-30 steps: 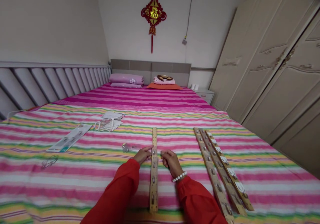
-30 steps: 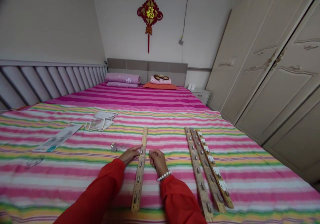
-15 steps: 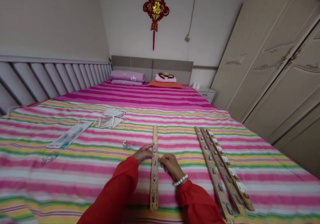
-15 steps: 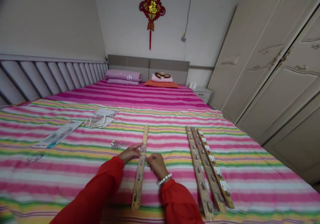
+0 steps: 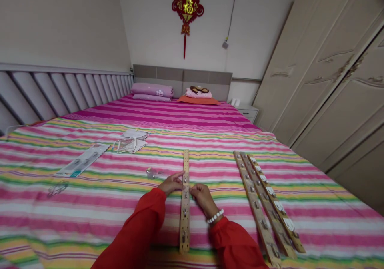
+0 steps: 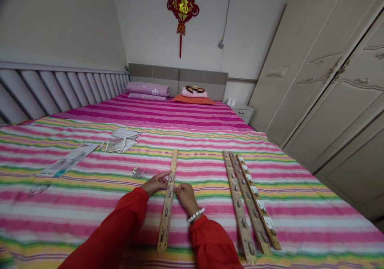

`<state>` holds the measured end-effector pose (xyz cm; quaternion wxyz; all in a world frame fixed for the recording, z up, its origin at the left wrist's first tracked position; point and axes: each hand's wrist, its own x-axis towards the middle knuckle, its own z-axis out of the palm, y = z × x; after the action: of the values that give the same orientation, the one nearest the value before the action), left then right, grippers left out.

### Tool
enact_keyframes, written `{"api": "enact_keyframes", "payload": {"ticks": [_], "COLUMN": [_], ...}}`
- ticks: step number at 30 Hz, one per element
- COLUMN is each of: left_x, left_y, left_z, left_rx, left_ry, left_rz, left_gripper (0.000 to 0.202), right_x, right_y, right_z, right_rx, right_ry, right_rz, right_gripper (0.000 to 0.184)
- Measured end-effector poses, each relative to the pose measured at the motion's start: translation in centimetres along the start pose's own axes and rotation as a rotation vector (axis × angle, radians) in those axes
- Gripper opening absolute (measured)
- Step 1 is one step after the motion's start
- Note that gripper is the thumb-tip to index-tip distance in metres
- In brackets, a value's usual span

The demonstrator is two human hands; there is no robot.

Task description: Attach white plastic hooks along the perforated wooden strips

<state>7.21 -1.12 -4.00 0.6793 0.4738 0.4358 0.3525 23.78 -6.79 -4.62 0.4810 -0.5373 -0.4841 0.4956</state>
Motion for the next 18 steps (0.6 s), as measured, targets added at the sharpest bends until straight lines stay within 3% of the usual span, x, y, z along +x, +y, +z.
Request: {"api": "enact_keyframes", "payload": {"ticks": [7, 18], "left_x": [0.25, 0.0], "left_y": [-0.38, -0.02], "left_z": [-0.26, 0.2], "left_rx": [0.015, -0.002], "left_ry": [-0.003, 0.023], "left_rz": [0.012, 0.007], "left_gripper": [0.094, 0.093], "right_x": [0.47, 0.67], "right_y": [1.06, 0.9], "right_z": [0.6, 0.68], "right_rx": [-0.026, 0.004], "right_ry": [0.095, 0.093], "right_rz": [-0.064, -0.045], "right_gripper": [0.021, 0.02]}}
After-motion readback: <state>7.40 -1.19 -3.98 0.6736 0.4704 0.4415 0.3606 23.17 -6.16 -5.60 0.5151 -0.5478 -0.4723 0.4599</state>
